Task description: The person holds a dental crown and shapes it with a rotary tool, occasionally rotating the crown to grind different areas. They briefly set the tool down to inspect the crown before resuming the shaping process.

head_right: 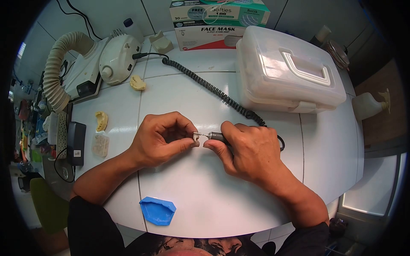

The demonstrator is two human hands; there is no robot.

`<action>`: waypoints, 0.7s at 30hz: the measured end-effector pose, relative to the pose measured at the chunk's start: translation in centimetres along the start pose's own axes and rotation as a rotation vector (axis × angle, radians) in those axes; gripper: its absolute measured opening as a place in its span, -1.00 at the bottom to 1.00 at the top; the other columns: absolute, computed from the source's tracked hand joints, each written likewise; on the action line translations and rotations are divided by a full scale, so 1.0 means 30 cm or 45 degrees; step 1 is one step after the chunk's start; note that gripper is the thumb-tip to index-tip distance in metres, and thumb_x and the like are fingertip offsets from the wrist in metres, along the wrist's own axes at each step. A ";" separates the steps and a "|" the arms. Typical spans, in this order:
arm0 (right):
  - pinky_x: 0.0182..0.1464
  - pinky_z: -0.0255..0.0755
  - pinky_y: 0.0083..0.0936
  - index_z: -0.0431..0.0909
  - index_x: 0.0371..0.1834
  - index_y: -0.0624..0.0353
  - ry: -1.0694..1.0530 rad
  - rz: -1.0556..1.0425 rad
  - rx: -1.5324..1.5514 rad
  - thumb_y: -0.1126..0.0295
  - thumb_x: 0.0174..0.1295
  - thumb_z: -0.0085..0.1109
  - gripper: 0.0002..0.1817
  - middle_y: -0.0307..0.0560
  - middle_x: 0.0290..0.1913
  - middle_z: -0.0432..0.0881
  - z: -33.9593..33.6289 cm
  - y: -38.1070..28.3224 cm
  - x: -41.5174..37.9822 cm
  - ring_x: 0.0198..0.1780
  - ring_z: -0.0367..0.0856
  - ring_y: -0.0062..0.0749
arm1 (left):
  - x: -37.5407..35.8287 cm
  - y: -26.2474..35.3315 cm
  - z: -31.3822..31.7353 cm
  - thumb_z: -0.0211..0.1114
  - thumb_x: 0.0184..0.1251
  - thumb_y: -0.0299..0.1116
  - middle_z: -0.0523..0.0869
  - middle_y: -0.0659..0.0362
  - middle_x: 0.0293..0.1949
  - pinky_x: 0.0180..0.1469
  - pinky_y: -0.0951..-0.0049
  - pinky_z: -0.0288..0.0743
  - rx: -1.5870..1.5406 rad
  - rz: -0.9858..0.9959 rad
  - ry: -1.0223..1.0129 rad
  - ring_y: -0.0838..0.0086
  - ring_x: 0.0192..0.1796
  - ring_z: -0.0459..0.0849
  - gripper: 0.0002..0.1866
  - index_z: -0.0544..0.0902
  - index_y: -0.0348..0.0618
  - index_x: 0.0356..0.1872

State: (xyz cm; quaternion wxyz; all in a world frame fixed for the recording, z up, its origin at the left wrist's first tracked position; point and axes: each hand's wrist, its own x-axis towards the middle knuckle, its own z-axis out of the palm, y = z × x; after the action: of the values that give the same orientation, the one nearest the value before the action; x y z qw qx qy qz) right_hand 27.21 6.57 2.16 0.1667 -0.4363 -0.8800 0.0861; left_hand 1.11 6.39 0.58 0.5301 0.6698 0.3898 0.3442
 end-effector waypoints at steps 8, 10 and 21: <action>-0.54 0.41 -0.14 0.54 -0.39 0.11 -0.006 0.000 0.000 -0.10 0.52 0.34 -0.48 -0.10 -0.59 0.60 -0.001 -0.001 -0.001 -0.59 0.66 -0.02 | 0.000 -0.004 -0.002 0.51 0.44 -0.61 0.87 0.07 -0.10 0.10 0.48 0.78 0.014 0.004 0.001 0.50 -0.04 0.88 -0.79 0.75 -0.41 0.02; -0.54 0.41 -0.14 0.54 -0.39 0.11 -0.001 0.006 0.008 -0.11 0.52 0.34 -0.48 -0.09 -0.59 0.60 0.002 -0.001 -0.001 -0.59 0.66 -0.02 | 0.000 -0.005 -0.001 0.50 0.45 -0.62 0.87 0.07 -0.10 0.10 0.48 0.78 0.011 0.005 0.003 0.50 -0.04 0.88 -0.80 0.75 -0.41 0.02; -0.54 0.42 -0.14 0.55 -0.38 0.11 -0.019 0.005 -0.003 -0.11 0.53 0.33 -0.48 -0.09 -0.59 0.61 -0.004 -0.002 -0.001 -0.59 0.66 -0.03 | -0.001 -0.007 -0.002 0.49 0.46 -0.62 0.87 0.09 -0.09 0.08 0.50 0.76 0.002 0.009 0.002 0.52 -0.04 0.87 -0.80 0.73 -0.41 0.03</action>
State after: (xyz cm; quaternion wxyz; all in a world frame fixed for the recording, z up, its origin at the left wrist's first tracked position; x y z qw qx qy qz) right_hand 27.22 6.51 2.28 0.1593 -0.4375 -0.8805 0.0889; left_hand 1.01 6.42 0.39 0.5281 0.6712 0.3882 0.3464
